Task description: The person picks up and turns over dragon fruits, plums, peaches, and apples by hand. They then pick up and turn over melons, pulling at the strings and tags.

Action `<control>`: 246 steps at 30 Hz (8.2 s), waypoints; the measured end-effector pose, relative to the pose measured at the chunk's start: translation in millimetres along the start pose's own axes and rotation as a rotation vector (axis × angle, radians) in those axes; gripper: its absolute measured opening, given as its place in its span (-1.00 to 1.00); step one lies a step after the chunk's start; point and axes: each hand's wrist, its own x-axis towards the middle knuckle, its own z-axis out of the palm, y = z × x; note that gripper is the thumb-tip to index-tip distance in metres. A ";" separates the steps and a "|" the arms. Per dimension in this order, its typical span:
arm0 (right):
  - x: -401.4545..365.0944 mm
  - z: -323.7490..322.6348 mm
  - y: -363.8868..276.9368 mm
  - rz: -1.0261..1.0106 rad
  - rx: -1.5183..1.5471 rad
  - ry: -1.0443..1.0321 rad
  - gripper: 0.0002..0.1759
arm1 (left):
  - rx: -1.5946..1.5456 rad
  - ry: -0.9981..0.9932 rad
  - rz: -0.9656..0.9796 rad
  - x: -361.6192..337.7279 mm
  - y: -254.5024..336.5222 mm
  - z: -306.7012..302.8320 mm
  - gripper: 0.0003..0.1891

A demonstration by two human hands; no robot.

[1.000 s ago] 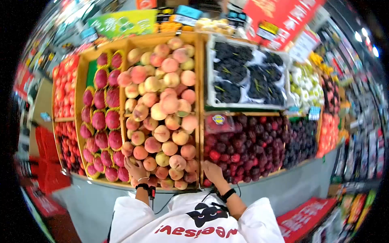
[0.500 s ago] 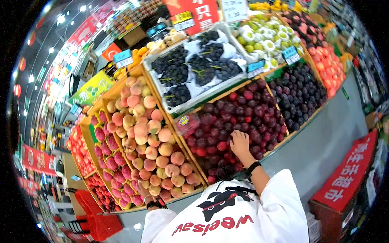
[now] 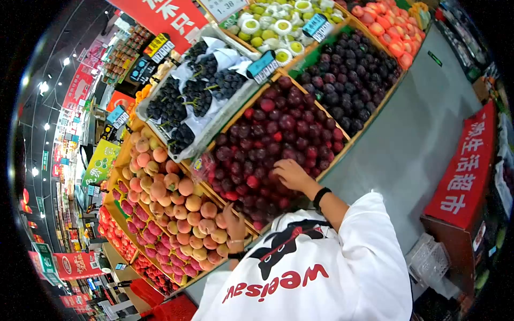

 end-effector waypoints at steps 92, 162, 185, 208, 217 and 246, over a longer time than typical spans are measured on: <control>-209.1 -129.3 108.7 1.200 0.146 -0.009 -0.17 | -0.043 -1.081 0.343 74.0 216.3 201.3 -0.44; -372.2 -799.3 750.7 1.171 0.241 0.055 -0.59 | -0.254 -0.307 -0.346 392.7 772.4 700.9 -0.64; -45.2 -634.9 752.3 0.391 0.223 -0.346 -0.64 | -0.500 -0.451 -0.608 396.6 752.7 701.5 -0.36; -18.2 -634.9 782.4 0.564 0.586 -0.511 -0.79 | -0.616 -0.410 -0.591 420.9 754.0 694.7 -0.20; 3.9 -648.0 787.8 0.848 0.908 -0.648 -0.85 | -1.357 -0.658 -0.756 419.3 761.7 698.3 -0.32; 1.4 -683.8 733.6 -0.223 0.093 -0.850 -0.26 | -1.551 -0.604 -1.028 407.5 754.3 730.5 -0.46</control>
